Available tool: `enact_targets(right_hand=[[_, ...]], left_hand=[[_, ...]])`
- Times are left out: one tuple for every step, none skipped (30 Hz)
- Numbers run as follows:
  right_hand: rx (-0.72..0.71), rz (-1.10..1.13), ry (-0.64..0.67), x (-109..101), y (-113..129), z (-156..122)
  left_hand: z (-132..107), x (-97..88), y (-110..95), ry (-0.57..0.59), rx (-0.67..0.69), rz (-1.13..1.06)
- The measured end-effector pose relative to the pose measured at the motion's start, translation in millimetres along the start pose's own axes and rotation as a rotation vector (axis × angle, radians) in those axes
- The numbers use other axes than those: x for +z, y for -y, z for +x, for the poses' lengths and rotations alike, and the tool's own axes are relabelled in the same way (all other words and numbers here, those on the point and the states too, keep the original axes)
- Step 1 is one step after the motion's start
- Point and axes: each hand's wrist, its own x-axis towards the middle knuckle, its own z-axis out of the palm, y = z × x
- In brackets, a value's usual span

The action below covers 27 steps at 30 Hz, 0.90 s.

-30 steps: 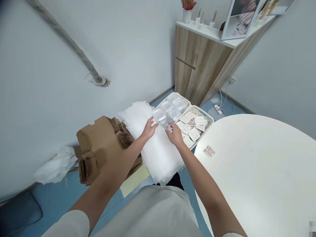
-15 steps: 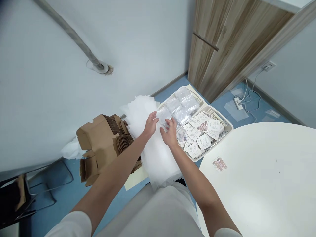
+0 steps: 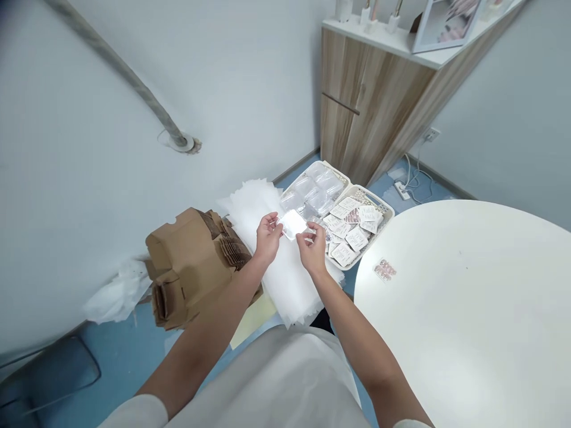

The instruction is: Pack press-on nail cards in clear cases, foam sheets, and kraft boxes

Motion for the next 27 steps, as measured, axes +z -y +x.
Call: enact_targets(right_hand=[[-0.002, -0.001, -0.019, -4, 2, -10], [-0.005, -0.003, -0.038, -9, 4, -21], [-0.008, -0.005, -0.055, -15, 5, -31], [-0.010, -0.007, -0.070, -21, 6, -43], [-0.011, -0.009, -0.079, -27, 8, -54], [-0.010, -0.011, -0.085, -34, 9, -65], [-0.008, -0.012, -0.092, -41, 11, -77], [-0.007, -0.009, -0.097, -48, 13, -88], [-0.005, -0.004, -0.105, -56, 15, -100], [-0.002, 0.002, -0.117, -64, 17, -112], [0.004, 0.007, -0.128, -72, 19, -124], [0.011, 0.011, -0.142, -80, 21, -136], [0.019, 0.013, -0.156, -88, 23, -147], [0.029, 0.016, -0.170, -96, 23, -158], [0.040, 0.020, -0.187, -105, 23, -168], [0.051, 0.028, -0.204, -113, 22, -178], [0.059, 0.038, -0.223, -122, 20, -186], [0.065, 0.052, -0.246, -131, 18, -194], [0.068, 0.069, -0.272, -140, 16, -202], [0.065, 0.088, -0.301, -150, 13, -208], [0.059, 0.108, -0.332, -159, 11, -215], [0.053, 0.127, -0.357, -169, 9, -222], [0.052, 0.142, -0.371, -180, 8, -229], [0.057, 0.152, -0.378, -191, 7, -236], [0.068, 0.154, -0.376, -203, 6, -243], [0.082, 0.148, -0.371, -215, 6, -250], [0.096, 0.135, -0.366, -228, 6, -256]], left_hand=[[-10, -2.1, -3, 0.022, 0.008, -0.022], [-21, -4.5, -5, 0.047, 0.014, -0.045], [-33, -7.1, -7, 0.076, 0.020, -0.069], [-45, -9.6, -9, 0.111, 0.025, -0.092], [-56, -12.0, -9, 0.150, 0.033, -0.112], [-68, -13.9, -10, 0.193, 0.040, -0.129], [-80, -15.1, -10, 0.239, 0.048, -0.144], [-91, -15.3, -10, 0.288, 0.057, -0.159], [-101, -14.5, -10, 0.336, 0.065, -0.171], [-112, -12.5, -10, 0.383, 0.072, -0.180], [-121, -9.3, -10, 0.426, 0.076, -0.184], [-131, -5.1, -10, 0.466, 0.076, -0.181], [-140, 0.1, -11, 0.501, 0.072, -0.173], [-148, 5.9, -11, 0.534, 0.065, -0.162], [-157, 12.1, -11, 0.566, 0.054, -0.150], [-165, 18.4, -11, 0.599, 0.044, -0.139], [-173, 24.6, -10, 0.632, 0.035, -0.130], [-181, 30.5, -9, 0.665, 0.027, -0.121], [-188, 36.0, -8, 0.699, 0.018, -0.113], [-195, 41.2, -7, 0.735, 0.003, -0.107], [-202, 46.2, -6, 0.771, -0.019, -0.102], [-209, 51.2, -5, 0.809, -0.047, -0.097], [-215, 56.6, -4, 0.852, -0.081, -0.090], [-222, 62.8, -3, 0.905, -0.117, -0.078], [-228, 70.0, -2, 0.969, -0.152, -0.060], [-235, 78.3, -2, 1.044, -0.183, -0.034], [-243, 87.8, -2, 1.125, -0.209, -0.002]])
